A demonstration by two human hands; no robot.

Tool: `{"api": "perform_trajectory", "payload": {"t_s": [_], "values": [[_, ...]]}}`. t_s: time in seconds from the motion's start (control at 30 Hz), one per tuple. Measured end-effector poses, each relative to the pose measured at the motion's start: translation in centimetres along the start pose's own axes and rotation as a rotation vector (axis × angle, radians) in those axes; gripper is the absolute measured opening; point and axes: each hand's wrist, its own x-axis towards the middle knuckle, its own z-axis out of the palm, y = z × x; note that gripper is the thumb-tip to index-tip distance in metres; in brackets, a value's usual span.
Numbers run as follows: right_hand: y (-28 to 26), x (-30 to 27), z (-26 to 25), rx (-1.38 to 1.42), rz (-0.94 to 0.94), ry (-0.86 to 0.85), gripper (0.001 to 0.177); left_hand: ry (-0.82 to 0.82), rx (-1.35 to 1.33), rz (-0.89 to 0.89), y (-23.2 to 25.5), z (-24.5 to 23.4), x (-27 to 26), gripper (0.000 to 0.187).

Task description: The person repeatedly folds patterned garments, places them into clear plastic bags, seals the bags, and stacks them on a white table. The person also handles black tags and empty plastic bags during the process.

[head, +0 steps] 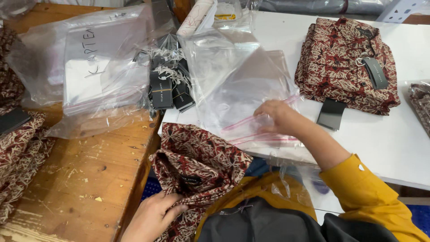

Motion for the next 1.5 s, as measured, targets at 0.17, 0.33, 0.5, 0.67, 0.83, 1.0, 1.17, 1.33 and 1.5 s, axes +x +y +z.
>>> {"api": "perform_trajectory", "payload": {"t_s": [0.17, 0.33, 0.5, 0.67, 0.83, 1.0, 1.17, 1.33, 1.5], "values": [[-0.7, 0.1, 1.5, -0.121, 0.133, -0.133, 0.019, -0.009, 0.045, 0.058, 0.4, 0.2, -0.2, 0.033], [0.9, 3.0, -0.4, -0.007, 0.442, -0.091, 0.024, -0.172, 0.117, 0.287, 4.5, -0.1, 2.1, 0.025], [1.1, 4.1, -1.0, -0.056, 0.280, -0.087, 0.027, -0.306, 0.201, 0.563, 8.6, 1.3, 5.9, 0.015], [2.2, 2.8, 0.8, -0.170, 0.336, -0.432, 0.025, -0.407, 0.263, 0.614, 9.7, 3.0, 8.0, 0.020], [2.8, 2.7, -0.3, -0.079, 0.476, -0.067, 0.028, -0.411, 0.301, 0.689, 10.7, 3.5, 9.0, 0.016], [-1.1, 4.9, -5.5, 0.012, 0.395, -0.032, 0.053, -0.394, 0.357, 0.755, 13.2, 2.9, 10.9, 0.017], [-6.4, 6.3, -9.9, -0.063, 0.478, -0.095, 0.044, -0.381, 0.542, 0.824, 16.2, 2.1, 12.0, 0.015], [-11.1, 5.5, -12.2, 0.071, 0.276, -0.535, 0.066, -0.015, 0.903, 1.093, 19.4, 2.0, 13.8, 0.024], [-14.2, 5.4, -15.9, 0.034, 0.444, -0.340, 0.056, -0.193, 0.844, 0.933, 20.0, 2.1, 14.7, 0.020]]}}
